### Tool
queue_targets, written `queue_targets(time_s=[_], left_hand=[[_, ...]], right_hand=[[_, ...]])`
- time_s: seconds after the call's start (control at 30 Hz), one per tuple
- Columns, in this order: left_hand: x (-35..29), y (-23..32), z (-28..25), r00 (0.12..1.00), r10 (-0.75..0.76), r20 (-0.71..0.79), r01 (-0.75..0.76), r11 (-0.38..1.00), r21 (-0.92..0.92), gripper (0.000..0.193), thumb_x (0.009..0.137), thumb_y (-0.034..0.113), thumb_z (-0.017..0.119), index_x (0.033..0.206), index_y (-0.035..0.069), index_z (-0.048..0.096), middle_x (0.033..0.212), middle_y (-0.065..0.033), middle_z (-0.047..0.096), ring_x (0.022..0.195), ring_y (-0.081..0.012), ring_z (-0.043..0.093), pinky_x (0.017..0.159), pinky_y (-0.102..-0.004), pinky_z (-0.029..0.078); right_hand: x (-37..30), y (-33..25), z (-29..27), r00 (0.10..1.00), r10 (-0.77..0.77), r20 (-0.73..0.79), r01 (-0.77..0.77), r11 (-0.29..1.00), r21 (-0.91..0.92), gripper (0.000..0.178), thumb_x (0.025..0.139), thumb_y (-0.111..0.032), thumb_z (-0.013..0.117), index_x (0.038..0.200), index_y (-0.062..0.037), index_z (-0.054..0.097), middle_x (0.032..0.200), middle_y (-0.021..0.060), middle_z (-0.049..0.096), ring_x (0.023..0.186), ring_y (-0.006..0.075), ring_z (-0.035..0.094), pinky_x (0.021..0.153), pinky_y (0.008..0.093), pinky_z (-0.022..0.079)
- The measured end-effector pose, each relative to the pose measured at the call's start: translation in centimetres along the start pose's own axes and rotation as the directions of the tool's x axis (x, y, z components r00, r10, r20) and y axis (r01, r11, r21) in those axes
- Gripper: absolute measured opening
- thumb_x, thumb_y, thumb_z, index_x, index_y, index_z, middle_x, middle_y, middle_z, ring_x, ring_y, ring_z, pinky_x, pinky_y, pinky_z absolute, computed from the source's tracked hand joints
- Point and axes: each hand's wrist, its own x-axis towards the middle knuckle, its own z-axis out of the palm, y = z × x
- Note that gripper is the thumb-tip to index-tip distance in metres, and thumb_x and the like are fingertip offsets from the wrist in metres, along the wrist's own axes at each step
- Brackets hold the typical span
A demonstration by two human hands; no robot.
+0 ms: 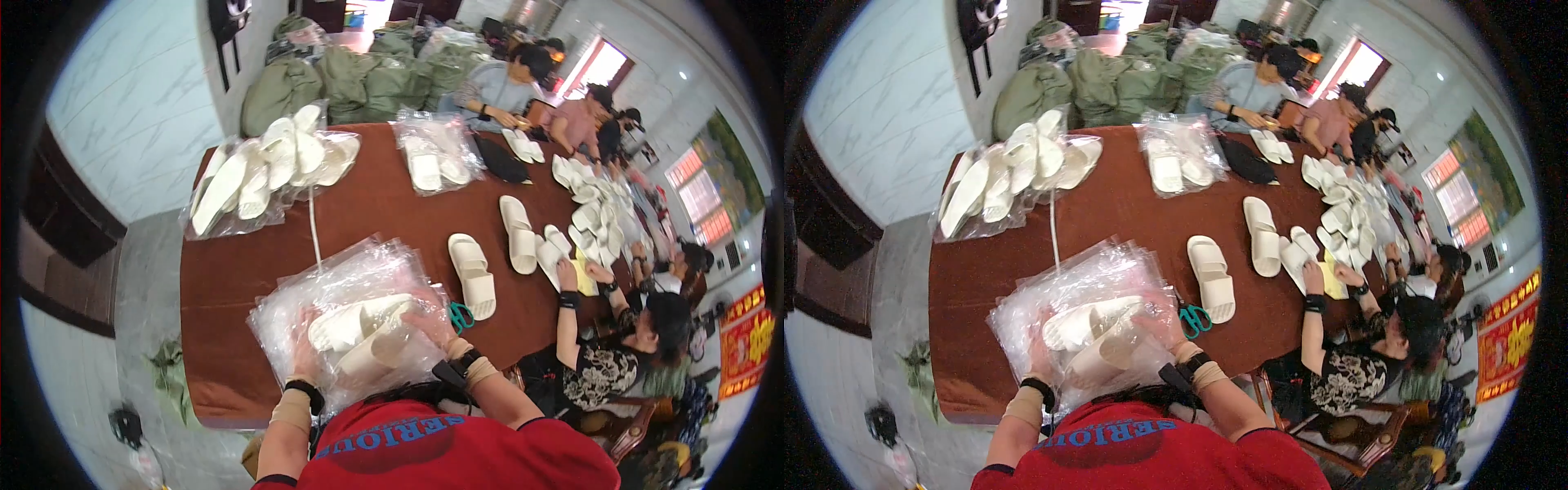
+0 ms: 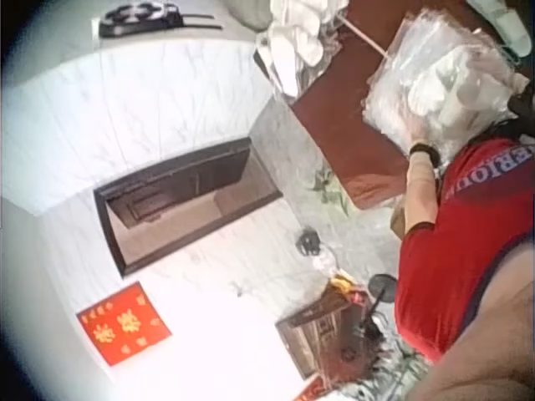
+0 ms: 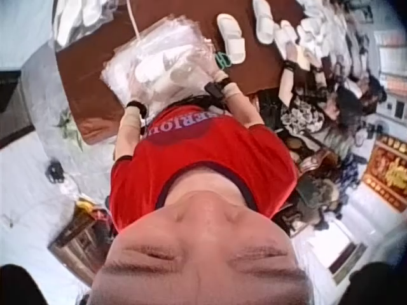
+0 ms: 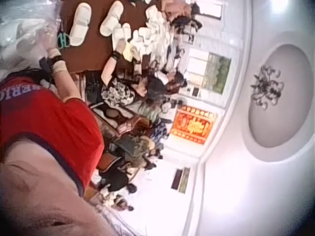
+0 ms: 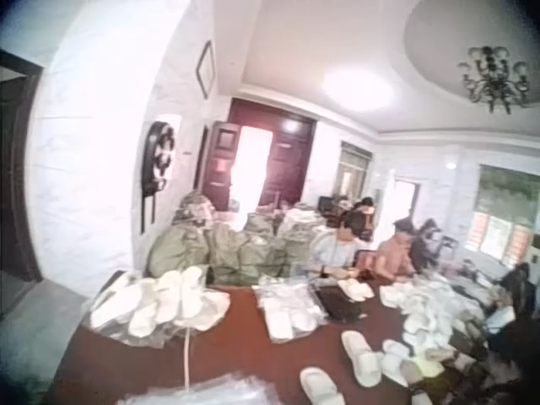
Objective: Packing finished white shoes into plastic bags and placing them into a large green collection sack.
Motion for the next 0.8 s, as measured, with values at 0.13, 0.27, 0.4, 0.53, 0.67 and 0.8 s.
queue_targets(time_s=[0.13, 0.27, 0.4, 0.53, 0.67, 0.8], left_hand=[[-0.3, -0.7, 0.3, 0.995, 0.083, -0.062, -0.082, 0.997, 0.011, 0.062, 0.089, 0.033, 0.054, 0.145, 0.009, 0.044, 0.158, -0.0100, 0.029, 0.150, -0.0276, 0.014, 0.118, -0.0534, 0.007], [0.6, -3.0, 1.5, 0.994, 0.082, -0.074, -0.078, 0.995, 0.055, 0.059, 0.087, 0.028, 0.058, 0.141, 0.007, 0.048, 0.155, -0.0107, 0.035, 0.148, -0.0292, 0.020, 0.118, -0.0535, 0.010], [1.4, -4.6, 0.8, 0.933, 0.254, -0.255, -0.303, 0.938, -0.171, 0.049, 0.088, 0.011, 0.062, 0.136, 0.003, 0.053, 0.148, -0.0137, 0.045, 0.141, -0.0293, 0.036, 0.115, -0.0416, 0.026], [1.8, -4.3, -2.6, 0.977, -0.174, -0.119, 0.073, 0.808, -0.585, 0.034, 0.095, 0.011, 0.055, 0.127, 0.000, 0.060, 0.135, -0.0148, 0.057, 0.130, -0.0235, 0.049, 0.109, -0.0326, 0.037], [2.1, -0.2, -7.0, 0.976, -0.129, -0.178, -0.018, 0.757, -0.653, 0.034, 0.101, 0.021, 0.051, 0.125, -0.002, 0.060, 0.118, -0.0128, 0.067, 0.109, -0.0181, 0.063, 0.094, -0.0294, 0.047], [0.5, -2.0, -6.1, 0.949, -0.275, -0.153, 0.154, 0.830, -0.536, 0.042, 0.101, 0.032, 0.053, 0.128, 0.001, 0.058, 0.111, -0.0102, 0.068, 0.094, -0.0159, 0.067, 0.080, -0.0292, 0.052]], right_hand=[[-0.8, 0.2, 0.2, 0.988, -0.003, 0.154, 0.026, 0.989, -0.143, 0.080, 0.070, -0.028, 0.085, 0.135, -0.0025, 0.047, 0.144, 0.0197, 0.040, 0.137, 0.0324, 0.036, 0.115, 0.0397, 0.028], [-1.0, 3.0, 1.2, 0.981, -0.071, 0.183, 0.110, 0.971, -0.213, 0.081, 0.068, -0.025, 0.086, 0.135, -0.0027, 0.046, 0.140, 0.0199, 0.046, 0.133, 0.0319, 0.041, 0.113, 0.0393, 0.031], [-1.1, 5.2, 1.0, 0.980, 0.023, 0.199, 0.028, 0.968, -0.249, 0.081, 0.068, -0.026, 0.086, 0.134, -0.0027, 0.047, 0.129, 0.0177, 0.055, 0.123, 0.0292, 0.050, 0.107, 0.0374, 0.038], [-0.8, 4.5, 0.3, 0.958, 0.174, 0.229, -0.172, 0.985, -0.028, 0.073, 0.070, -0.026, 0.085, 0.130, -0.0034, 0.050, 0.123, 0.0154, 0.058, 0.119, 0.0262, 0.053, 0.103, 0.0351, 0.041], [-1.4, 3.6, -1.1, 0.968, 0.157, 0.195, -0.137, 0.984, -0.114, 0.073, 0.068, -0.025, 0.085, 0.129, -0.0040, 0.052, 0.125, 0.0155, 0.058, 0.120, 0.0266, 0.053, 0.102, 0.0353, 0.042], [-1.2, -1.2, -1.0, 0.981, 0.048, 0.190, -0.014, 0.985, -0.174, 0.063, 0.069, -0.024, 0.084, 0.122, -0.0038, 0.056, 0.120, 0.0176, 0.061, 0.115, 0.0300, 0.057, 0.099, 0.0372, 0.044]])
